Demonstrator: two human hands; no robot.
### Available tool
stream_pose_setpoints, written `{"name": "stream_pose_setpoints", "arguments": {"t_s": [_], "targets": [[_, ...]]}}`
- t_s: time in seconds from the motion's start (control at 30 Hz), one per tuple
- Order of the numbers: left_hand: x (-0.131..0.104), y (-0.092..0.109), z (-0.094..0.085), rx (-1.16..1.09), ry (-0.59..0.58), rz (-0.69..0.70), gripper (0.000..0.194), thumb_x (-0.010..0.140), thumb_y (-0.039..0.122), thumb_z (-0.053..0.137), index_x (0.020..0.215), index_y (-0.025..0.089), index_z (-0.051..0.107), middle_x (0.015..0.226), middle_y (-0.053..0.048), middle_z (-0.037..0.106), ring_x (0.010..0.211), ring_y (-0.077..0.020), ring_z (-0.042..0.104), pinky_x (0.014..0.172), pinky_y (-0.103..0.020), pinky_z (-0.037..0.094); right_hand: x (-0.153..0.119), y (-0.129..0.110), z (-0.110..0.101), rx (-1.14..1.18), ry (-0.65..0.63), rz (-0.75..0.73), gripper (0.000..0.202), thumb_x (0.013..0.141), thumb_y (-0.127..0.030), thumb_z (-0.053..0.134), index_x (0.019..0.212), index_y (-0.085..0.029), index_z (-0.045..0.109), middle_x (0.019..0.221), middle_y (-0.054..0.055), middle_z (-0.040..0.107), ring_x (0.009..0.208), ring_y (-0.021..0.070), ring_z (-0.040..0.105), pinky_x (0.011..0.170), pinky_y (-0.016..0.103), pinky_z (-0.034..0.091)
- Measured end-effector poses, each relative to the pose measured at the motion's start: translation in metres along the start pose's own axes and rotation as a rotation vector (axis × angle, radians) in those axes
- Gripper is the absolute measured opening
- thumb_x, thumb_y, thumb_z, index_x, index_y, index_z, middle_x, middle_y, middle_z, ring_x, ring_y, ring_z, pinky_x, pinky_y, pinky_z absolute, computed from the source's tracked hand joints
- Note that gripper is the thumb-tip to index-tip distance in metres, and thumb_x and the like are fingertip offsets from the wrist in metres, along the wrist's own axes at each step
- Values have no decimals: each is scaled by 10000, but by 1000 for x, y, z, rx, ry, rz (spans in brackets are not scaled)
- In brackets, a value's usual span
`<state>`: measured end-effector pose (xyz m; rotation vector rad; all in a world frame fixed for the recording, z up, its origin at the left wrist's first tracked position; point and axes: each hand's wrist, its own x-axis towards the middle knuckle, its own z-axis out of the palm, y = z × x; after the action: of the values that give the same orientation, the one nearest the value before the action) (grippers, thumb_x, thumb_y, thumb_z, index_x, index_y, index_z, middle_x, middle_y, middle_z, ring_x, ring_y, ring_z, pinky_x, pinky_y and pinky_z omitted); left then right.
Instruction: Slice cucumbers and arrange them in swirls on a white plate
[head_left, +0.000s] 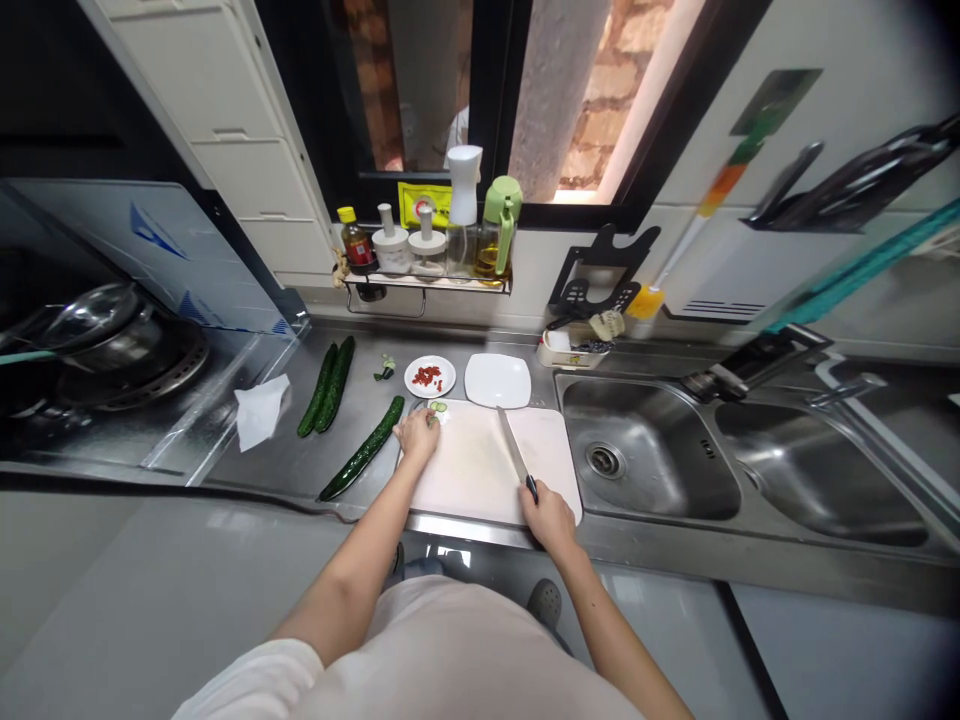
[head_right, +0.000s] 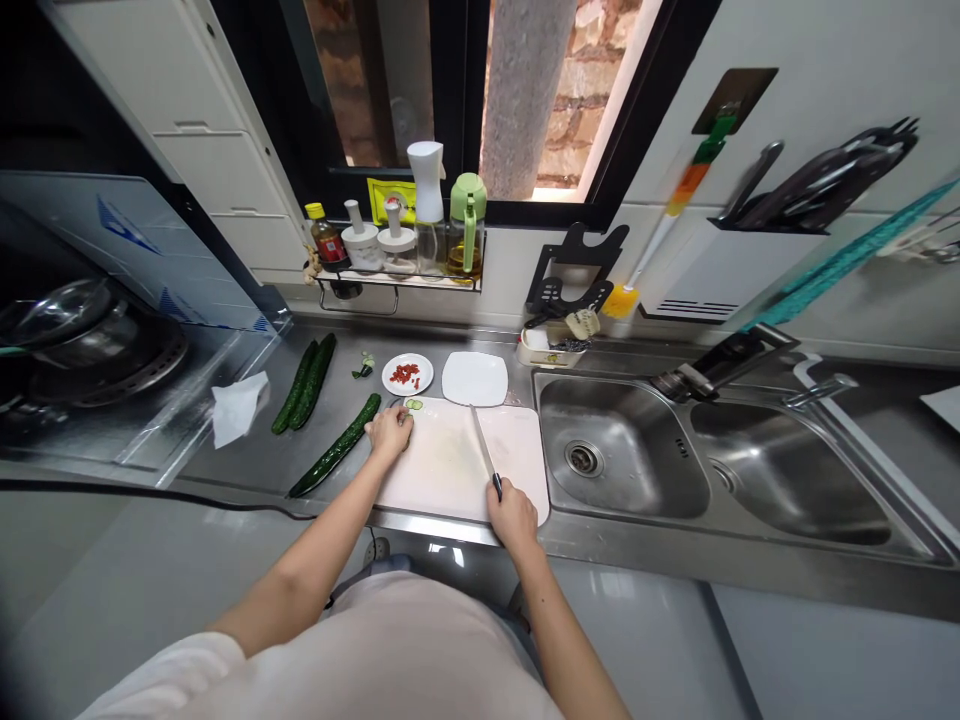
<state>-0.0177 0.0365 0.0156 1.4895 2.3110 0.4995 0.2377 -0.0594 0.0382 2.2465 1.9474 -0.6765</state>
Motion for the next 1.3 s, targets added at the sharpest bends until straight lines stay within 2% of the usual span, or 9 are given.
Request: {"name": "stream_pose_setpoints", "arguments": {"t_s": [0.17, 0.37, 0.63, 0.83, 1.1, 1.3], "targets": [[24, 12, 1, 82, -56, 23, 313, 850, 328, 522, 1131, 278, 652, 1187, -95, 635, 1144, -296, 511, 935, -437, 328, 0, 1, 1, 3, 0, -1, 420, 973, -449, 297, 1064, -193, 619, 982, 115, 708, 921, 219, 654, 701, 270, 367], [37, 18, 8, 187, -85, 61, 319, 868, 325, 507, 1143, 264, 657, 1221, -118, 612, 1138, -301, 496, 947, -446, 310, 0, 0, 0, 5, -9, 5, 420, 972, -451, 301, 1059, -193, 621, 985, 121, 707, 918, 220, 654, 702, 272, 368], [42, 15, 13, 174, -77, 88, 246, 857, 237, 514, 1047, 258, 667, 1176, -94, 620, 1116, -275, 521, 934, -422, 313, 1, 2, 2, 10, -19, 7, 421, 968, -455, 312, 1079, -195, 624, 986, 116, 706, 933, 216, 648, 730, 270, 374], [44, 15, 11, 175, -92, 87, 301, 850, 254, 526, 1125, 273, 647, 1176, -101, 625, 1124, -285, 524, 935, -426, 326, 1, 1, 1, -11, -13, -3, 426, 978, -444, 286, 1059, -189, 617, 983, 116, 710, 934, 221, 653, 707, 273, 366], [47, 16, 7, 154, -144, 112, 246, 872, 244, 514, 1090, 250, 629, 1196, -96, 614, 1116, -255, 537, 943, -392, 336, -1, 0, 0, -8, -8, 1, 413, 978, -438, 298, 1070, -190, 615, 992, 112, 709, 933, 213, 653, 716, 268, 367], [46, 15, 8, 143, -154, 110, 198, 868, 193, 503, 1023, 247, 614, 1077, -63, 681, 1043, -233, 589, 933, -380, 338, -1, 1, 1, 6, -4, 5, 417, 974, -444, 301, 1061, -193, 623, 985, 109, 708, 927, 212, 650, 720, 266, 368]]}}
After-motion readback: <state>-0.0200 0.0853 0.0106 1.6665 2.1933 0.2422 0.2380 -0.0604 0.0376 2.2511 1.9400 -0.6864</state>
